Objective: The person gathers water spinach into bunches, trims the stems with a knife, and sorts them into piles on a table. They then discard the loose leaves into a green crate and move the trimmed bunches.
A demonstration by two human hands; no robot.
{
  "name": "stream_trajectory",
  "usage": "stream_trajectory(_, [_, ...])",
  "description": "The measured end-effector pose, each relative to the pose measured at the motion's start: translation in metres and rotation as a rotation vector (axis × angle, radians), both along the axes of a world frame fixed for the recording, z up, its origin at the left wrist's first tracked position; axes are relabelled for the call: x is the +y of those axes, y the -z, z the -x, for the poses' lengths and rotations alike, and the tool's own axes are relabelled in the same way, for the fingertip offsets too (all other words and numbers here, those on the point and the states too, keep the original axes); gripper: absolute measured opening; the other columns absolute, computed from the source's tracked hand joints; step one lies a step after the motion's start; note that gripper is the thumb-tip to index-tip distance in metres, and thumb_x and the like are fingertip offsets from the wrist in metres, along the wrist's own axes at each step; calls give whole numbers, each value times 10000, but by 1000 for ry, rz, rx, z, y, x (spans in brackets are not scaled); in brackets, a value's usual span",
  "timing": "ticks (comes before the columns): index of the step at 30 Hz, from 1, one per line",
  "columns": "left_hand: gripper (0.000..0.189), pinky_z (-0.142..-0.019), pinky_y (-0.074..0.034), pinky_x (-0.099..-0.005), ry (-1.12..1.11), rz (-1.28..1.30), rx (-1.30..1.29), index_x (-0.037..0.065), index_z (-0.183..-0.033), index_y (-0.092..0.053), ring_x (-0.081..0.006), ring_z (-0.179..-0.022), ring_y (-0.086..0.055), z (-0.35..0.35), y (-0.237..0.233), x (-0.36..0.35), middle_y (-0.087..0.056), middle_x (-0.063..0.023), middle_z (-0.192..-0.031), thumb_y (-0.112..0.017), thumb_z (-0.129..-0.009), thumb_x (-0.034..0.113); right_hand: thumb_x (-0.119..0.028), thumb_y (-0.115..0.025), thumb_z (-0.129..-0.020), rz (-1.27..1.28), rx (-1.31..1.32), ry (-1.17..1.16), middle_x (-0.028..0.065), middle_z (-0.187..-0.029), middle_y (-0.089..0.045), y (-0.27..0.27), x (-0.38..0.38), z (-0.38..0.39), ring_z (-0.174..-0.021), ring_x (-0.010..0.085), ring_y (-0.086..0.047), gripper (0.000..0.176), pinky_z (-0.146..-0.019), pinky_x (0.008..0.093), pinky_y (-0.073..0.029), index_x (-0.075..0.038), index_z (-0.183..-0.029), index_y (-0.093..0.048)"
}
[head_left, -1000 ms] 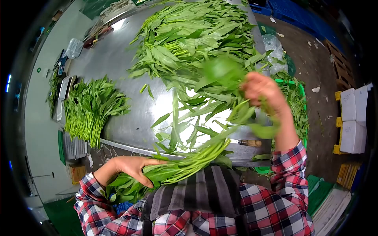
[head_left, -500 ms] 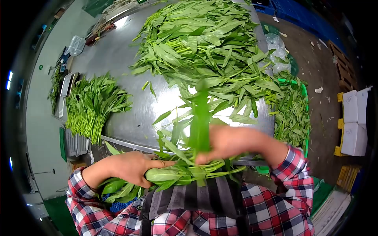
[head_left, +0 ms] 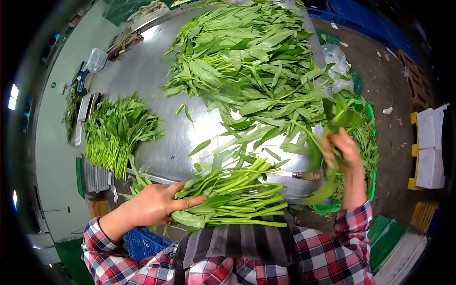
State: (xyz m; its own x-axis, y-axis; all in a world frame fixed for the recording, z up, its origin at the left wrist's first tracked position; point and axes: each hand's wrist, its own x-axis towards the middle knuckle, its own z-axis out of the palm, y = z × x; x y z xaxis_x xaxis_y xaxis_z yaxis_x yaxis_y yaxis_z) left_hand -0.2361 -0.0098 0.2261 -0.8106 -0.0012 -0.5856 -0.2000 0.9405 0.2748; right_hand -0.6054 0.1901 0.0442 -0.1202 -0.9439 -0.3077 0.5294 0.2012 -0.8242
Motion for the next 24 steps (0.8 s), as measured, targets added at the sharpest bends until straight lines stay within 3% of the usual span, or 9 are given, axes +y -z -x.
stream_trajectory(2, [889,-566,-510,-347,40,36,126,318,-1335,-400,-273,-657,-597,-3,3,-1,-535,-202,-1100,-700,-528,95,-314,-633,-805,-311,849,-119,77,-833,-536,-6,-9,14,-720,217,-535,370,-692,352,-459,-10,-992,-535])
stream_trajectory(4, [896,-597,-514,-349,79,102,118,344,-1312,-426,-279,-700,-600,0,0,1,-527,-205,-1125,-713,-497,111,-259,-649,-788,-361,1397,-166,136,-1038,-538,-17,-18,4,-951,275,-518,384,-829,385,-428,-19,-1069,-544])
stream_trajectory(6, [832,-581,-511,-335,128,195,168,357,-1281,-459,-250,-695,-592,3,-8,11,-527,-191,-1141,-679,-521,101,-235,-662,-775,-131,1498,-151,152,-1167,-528,-34,-31,-11,-1088,305,-500,425,-913,399,-403,-45,-1135,-540])
stream_trajectory(9, [726,-514,-483,-292,276,282,246,333,-1281,-466,-186,-612,-554,12,-12,10,-540,-165,-1114,-604,-610,92,-234,-656,-780,588,1315,-64,146,-1187,-516,-49,-73,-66,-1082,312,-506,444,-926,377,-394,-106,-1185,-525])
stream_trajectory(13, [664,-516,-473,-272,323,386,254,356,-1260,-481,-161,-618,-536,14,-18,9,-535,-156,-1125,-567,-652,106,-156,-628,-788,574,1292,-422,95,-1029,-599,-37,-96,-91,-912,277,-584,301,-774,364,-468,-107,-1083,-587])
stream_trajectory(15, [657,-527,-477,-270,292,387,264,360,-1256,-487,-161,-622,-533,8,-21,7,-531,-158,-1137,-556,-662,89,-112,-607,-797,650,1160,-202,99,-826,-644,-23,-94,-77,-733,259,-625,153,-643,328,-505,-66,-939,-642])
stream_trajectory(21, [708,-531,-483,-295,175,405,238,351,-1280,-464,-182,-638,-541,-11,-11,7,-523,-163,-1153,-575,-645,59,-314,-582,-813,-142,1479,-285,166,-898,-620,-7,-46,-6,-871,326,-592,324,-785,394,-468,-28,-958,-631])
stream_trajectory(22, [845,-548,-493,-341,118,360,240,319,-1271,-472,-245,-664,-570,-13,-9,7,-500,-189,-1193,-658,-497,33,-329,-584,-814,-204,1444,-342,166,-943,-605,-6,-40,-4,-903,319,-581,355,-805,389,-460,-26,-998,-605])
stream_trajectory(24, [847,-549,-494,-347,92,384,245,317,-1276,-467,-250,-668,-572,-12,-8,6,-497,-194,-1196,-655,-503,26,-358,-588,-816,-97,1145,-443,166,-1032,-574,-1,-32,-20,-967,304,-558,428,-845,380,-442,-22,-1079,-554])
